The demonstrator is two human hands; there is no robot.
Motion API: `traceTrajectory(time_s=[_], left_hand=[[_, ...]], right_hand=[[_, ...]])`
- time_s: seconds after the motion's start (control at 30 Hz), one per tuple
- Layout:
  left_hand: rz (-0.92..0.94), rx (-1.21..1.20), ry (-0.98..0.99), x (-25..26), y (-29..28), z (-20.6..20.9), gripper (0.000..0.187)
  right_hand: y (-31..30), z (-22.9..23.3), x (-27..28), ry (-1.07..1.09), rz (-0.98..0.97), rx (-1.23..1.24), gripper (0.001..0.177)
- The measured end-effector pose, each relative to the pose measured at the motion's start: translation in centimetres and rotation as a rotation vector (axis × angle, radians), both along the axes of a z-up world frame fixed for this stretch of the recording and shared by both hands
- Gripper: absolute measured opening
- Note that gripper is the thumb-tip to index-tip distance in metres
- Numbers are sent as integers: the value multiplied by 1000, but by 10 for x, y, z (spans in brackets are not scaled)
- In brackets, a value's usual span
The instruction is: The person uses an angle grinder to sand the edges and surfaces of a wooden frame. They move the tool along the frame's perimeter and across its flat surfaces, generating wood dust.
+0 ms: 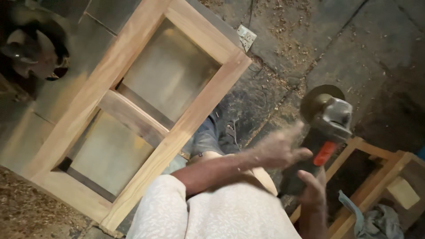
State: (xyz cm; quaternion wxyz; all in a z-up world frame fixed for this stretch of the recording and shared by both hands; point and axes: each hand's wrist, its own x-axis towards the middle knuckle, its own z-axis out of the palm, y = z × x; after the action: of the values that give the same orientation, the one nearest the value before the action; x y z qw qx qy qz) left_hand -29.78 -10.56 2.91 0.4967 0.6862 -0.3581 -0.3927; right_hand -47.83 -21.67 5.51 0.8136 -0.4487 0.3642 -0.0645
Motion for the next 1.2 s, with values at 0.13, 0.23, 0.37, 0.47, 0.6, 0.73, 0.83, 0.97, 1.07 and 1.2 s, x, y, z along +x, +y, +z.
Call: traceTrajectory(time_s=[0.13, 0.23, 0.37, 0.47, 0.6, 0.73, 0.83, 0.97, 1.07, 1.2], left_hand=[[166, 555, -901, 93, 44, -58, 88], [116, 593, -805, 150, 44, -88, 84], [80, 615, -820, 198, 37, -101, 81], [142, 646, -890, 232, 45, -101, 81], [151, 748, -876, 300, 58, -95, 84], [216, 839, -806, 370, 95, -91, 86], [373, 816, -799, 424, 135, -88, 91], [543, 838, -790, 465, 193, -88, 87], [716, 753, -859, 451, 218, -90, 82], [984, 364, -868, 348, 233, -63, 67]], right_hand=[[-6, 10, -3, 94, -75, 10, 68], [0, 5, -8, 134, -119, -32, 74], [-8, -11, 1, 312, -23, -15, 79], [-14, -21, 20, 454, 52, -51, 83], [-10, -18, 54, 340, 128, -64, 86], [1, -13, 101, 321, 171, -41, 86], [15, -5, 136, 211, 197, -55, 79], [25, 2, 185, 284, 284, -57, 75], [38, -2, 228, 253, 377, -39, 76], [66, -12, 287, 195, 526, -39, 78]])
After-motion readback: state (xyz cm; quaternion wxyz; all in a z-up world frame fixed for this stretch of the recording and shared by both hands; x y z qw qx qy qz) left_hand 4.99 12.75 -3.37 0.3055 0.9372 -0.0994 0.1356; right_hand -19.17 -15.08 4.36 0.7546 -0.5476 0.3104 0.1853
